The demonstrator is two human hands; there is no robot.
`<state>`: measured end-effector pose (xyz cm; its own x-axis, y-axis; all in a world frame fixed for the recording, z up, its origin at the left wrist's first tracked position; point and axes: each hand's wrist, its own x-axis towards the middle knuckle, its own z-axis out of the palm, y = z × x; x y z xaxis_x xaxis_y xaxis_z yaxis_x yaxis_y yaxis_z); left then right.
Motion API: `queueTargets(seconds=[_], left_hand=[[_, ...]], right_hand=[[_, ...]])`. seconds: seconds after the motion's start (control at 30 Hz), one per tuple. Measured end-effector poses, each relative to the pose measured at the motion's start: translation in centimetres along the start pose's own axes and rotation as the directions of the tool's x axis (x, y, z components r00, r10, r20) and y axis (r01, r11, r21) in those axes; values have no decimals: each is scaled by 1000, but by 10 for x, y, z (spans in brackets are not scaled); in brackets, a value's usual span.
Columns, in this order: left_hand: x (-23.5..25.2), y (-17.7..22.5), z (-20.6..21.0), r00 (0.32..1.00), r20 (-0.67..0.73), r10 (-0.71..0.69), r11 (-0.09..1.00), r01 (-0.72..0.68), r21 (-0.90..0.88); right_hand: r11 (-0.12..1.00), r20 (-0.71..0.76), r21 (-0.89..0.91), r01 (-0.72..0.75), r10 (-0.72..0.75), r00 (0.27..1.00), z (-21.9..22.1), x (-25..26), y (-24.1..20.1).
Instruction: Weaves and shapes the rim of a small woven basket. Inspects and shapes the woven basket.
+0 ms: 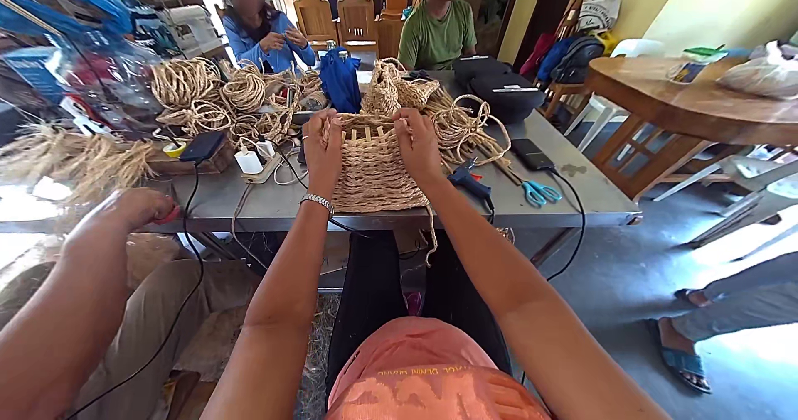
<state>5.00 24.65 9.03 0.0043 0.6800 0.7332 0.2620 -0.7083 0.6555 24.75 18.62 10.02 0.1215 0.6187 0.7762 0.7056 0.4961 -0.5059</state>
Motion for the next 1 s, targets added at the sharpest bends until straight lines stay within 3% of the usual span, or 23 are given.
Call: queueTargets(seconds=[0.07,0.13,0.23,0.3,0.5,0.7,1.0], left_hand=[[-8,11,1,977,-118,180,969,-155,194],[-23,29,6,943,-93,318,900,-270,343],[-48,39,23,931,25,363,809,-328,488],[-54,32,34,924,23,381,774,-332,538],[-57,23,38,910,10,415,745,-346,570],[-69,19,40,910,55,411,746,-370,554],[-78,17,46,920,24,392,748,-334,573]], right_hand=[[989,8,-129,69,-68,998,3,-3,-1],[981,38,-172,85,-80,996,1,-7,-2],[980,81,-177,90,-77,994,-1,-14,-1],[974,100,-198,107,-88,991,-4,-14,0],[923,209,-335,188,-121,970,-13,-22,0],[923,275,-352,153,-54,960,-17,-20,-5],[928,193,-341,150,-87,977,-8,-27,-2]])
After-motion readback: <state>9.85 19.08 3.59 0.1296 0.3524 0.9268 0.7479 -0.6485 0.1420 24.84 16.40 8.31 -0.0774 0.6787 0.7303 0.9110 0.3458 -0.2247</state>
